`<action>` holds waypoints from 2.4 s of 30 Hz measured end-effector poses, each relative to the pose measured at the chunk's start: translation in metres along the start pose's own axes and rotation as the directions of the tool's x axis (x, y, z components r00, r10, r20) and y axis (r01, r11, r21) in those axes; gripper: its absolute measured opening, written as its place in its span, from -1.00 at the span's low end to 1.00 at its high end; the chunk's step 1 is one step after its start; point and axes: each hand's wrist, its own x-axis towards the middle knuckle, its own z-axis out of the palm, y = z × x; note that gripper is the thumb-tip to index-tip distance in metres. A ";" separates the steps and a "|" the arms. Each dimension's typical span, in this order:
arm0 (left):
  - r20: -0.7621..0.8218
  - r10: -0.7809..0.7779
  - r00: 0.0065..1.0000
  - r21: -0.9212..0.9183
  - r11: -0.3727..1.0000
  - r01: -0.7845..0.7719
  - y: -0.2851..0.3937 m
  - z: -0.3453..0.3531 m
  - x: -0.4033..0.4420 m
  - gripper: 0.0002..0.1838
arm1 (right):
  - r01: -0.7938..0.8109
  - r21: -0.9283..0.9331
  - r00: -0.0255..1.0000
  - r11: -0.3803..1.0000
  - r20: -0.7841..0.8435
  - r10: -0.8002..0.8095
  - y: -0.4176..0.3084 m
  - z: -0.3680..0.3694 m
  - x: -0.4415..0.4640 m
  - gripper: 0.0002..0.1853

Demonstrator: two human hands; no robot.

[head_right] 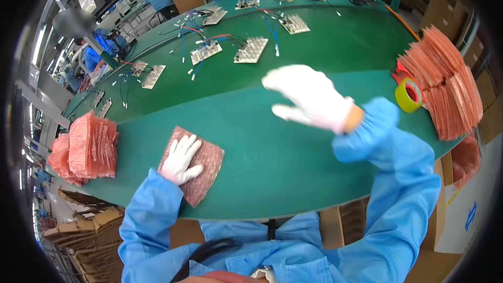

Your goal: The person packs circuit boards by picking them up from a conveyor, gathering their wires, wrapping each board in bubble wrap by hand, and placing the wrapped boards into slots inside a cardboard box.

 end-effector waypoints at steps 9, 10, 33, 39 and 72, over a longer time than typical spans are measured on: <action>-0.102 -0.007 0.995 0.008 1.000 0.008 -0.042 -0.006 -0.014 -0.31 | -0.637 -0.532 0.761 0.558 -0.549 0.347 0.203 0.126 0.202 -0.18; -0.099 -0.008 0.995 0.020 1.000 0.010 -0.043 -0.006 -0.014 -0.32 | -0.721 -0.502 0.693 0.478 -0.498 0.521 0.209 0.140 0.202 -0.19; -0.045 0.108 0.993 -0.488 -0.870 0.073 0.037 -0.057 -0.040 -0.07 | -0.165 0.547 0.927 0.820 -0.199 0.319 -0.025 -0.054 0.086 -0.74; -0.029 -0.068 0.997 -0.370 -0.926 -0.074 0.083 -0.005 -0.055 -0.02 | 0.383 -0.101 0.901 0.918 0.258 -0.348 -0.114 0.031 0.023 -0.67; -0.065 0.033 0.997 -0.969 -0.240 -0.055 0.113 0.018 -0.047 0.34 | -0.322 -0.433 0.669 0.842 0.525 0.526 -0.071 0.102 -0.008 -0.47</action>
